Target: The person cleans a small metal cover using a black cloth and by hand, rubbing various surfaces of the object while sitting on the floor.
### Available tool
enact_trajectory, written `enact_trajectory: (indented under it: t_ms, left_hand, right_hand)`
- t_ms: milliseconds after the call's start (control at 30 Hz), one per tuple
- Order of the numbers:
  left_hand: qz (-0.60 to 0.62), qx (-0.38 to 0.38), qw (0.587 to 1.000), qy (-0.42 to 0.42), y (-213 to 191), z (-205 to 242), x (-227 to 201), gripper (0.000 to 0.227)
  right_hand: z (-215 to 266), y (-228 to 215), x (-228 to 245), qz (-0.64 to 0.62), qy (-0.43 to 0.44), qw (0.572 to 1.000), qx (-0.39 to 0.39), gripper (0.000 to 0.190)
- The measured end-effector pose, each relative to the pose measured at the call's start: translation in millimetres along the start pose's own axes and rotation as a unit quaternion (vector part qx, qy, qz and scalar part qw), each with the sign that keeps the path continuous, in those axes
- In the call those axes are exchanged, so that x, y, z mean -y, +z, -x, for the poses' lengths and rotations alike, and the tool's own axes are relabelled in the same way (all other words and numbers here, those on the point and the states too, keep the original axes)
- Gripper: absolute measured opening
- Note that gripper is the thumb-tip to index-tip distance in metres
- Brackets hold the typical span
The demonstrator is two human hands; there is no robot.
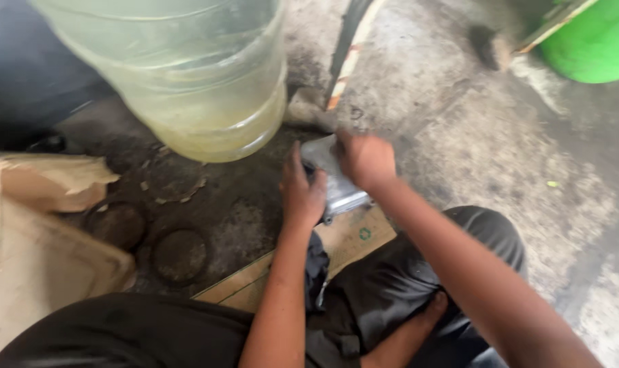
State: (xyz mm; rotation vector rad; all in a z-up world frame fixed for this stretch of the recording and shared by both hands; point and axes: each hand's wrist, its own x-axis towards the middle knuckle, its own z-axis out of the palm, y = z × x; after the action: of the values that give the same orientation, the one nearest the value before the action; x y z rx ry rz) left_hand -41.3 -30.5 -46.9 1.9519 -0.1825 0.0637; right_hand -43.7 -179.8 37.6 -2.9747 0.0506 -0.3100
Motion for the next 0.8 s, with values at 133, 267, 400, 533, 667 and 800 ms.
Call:
enact_trajectory:
  t_ms: [133, 267, 400, 533, 667, 800]
  left_hand:
    - [-0.034, 0.062, 0.997, -0.038, -6.4, -10.2, -7.7, 0.083]
    - [-0.052, 0.109, 0.989, -0.081, -18.8, -9.1, -11.9, 0.087]
    - [-0.048, 0.096, 0.989, -0.101, -13.6, -5.6, -21.0, 0.073]
    - [-0.027, 0.110, 0.982, -0.148, -13.1, -8.7, -22.1, 0.074]
    - [0.008, 0.087, 0.988, -0.128, -6.1, -10.8, -10.4, 0.071]
    - [0.004, 0.085, 0.990, -0.108, 4.7, -12.8, 7.7, 0.070]
  right_hand:
    - [39.7, -12.4, 3.4, 0.019, 0.034, 0.998, 0.049, 0.016]
    - [4.2, -3.5, 6.0, -0.015, 0.034, 0.999, 0.014, 0.014]
    - [-20.1, -6.1, 5.3, -0.043, 0.053, 0.998, 0.003, 0.021]
    - [42.7, -13.4, 10.5, 0.002, 0.034, 0.999, 0.004, 0.015]
    - [86.3, -21.5, 19.9, 0.022, 0.031, 0.999, 0.002, 0.010]
    - [36.8, -1.9, 11.4, 0.032, 0.029, 0.999, -0.008, 0.015]
